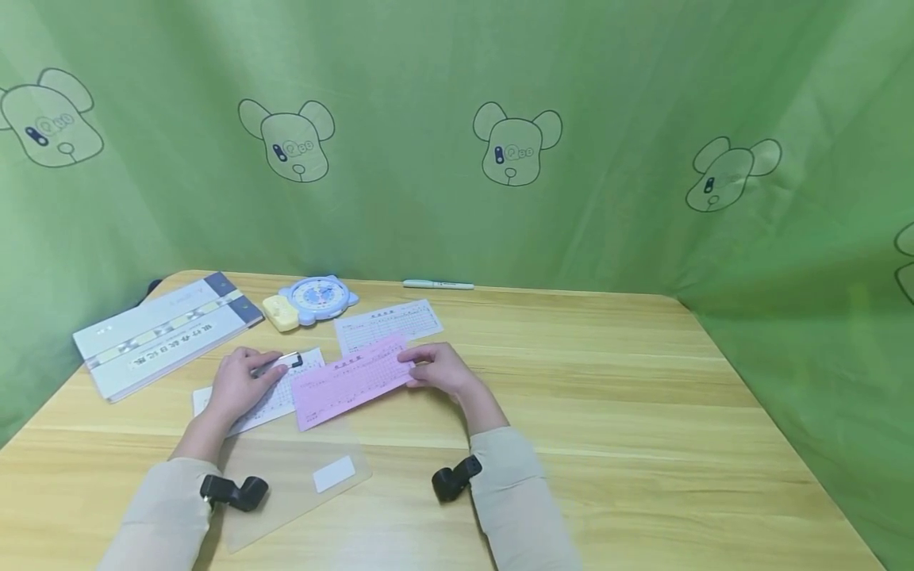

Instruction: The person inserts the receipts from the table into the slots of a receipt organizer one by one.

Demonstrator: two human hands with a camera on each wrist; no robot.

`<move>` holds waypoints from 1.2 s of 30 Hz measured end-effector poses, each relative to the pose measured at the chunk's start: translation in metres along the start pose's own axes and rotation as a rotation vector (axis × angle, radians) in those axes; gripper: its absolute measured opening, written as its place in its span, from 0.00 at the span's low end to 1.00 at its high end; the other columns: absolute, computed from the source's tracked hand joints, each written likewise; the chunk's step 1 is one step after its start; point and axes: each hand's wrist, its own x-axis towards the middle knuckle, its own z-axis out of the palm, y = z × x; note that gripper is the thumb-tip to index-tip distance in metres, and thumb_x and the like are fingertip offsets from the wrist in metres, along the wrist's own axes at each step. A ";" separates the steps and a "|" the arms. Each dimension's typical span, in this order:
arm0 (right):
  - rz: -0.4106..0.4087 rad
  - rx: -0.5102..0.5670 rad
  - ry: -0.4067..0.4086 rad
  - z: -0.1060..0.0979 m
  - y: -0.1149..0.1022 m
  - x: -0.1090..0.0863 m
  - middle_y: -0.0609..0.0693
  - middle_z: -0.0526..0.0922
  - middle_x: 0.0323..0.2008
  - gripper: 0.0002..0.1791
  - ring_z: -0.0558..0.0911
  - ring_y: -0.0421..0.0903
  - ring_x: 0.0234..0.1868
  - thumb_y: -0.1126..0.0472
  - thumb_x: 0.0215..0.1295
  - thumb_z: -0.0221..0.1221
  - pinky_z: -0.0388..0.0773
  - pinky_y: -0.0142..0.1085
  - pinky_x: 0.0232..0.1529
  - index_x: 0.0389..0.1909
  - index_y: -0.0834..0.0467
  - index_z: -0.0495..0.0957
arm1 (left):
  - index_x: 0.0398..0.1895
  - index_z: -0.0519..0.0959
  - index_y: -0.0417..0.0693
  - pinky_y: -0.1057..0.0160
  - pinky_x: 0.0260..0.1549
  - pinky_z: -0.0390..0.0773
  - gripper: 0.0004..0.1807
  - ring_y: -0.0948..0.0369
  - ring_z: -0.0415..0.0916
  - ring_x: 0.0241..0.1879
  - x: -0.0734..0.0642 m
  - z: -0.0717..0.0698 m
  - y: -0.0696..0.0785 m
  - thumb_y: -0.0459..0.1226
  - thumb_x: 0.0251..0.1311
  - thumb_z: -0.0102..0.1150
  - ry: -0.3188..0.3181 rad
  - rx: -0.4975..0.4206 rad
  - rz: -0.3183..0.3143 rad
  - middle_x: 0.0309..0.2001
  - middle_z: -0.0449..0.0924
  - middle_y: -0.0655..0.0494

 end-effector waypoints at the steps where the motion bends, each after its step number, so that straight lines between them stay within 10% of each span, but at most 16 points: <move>1: -0.002 -0.009 -0.017 0.004 -0.003 -0.002 0.62 0.72 0.41 0.17 0.77 0.49 0.33 0.80 0.51 0.49 0.73 0.37 0.36 0.44 0.71 0.72 | 0.49 0.73 0.41 0.57 0.33 0.59 0.21 0.52 0.59 0.37 0.000 0.000 0.000 0.43 0.55 0.53 -0.003 0.002 -0.001 0.39 0.65 0.45; 36: 0.052 0.090 -0.093 0.102 0.002 0.020 0.58 0.77 0.29 0.13 0.80 0.50 0.25 0.78 0.52 0.52 0.75 0.34 0.28 0.40 0.69 0.75 | 0.47 0.74 0.39 0.52 0.35 0.61 0.21 0.48 0.62 0.38 0.000 -0.001 0.004 0.42 0.52 0.55 0.022 0.097 0.053 0.40 0.67 0.40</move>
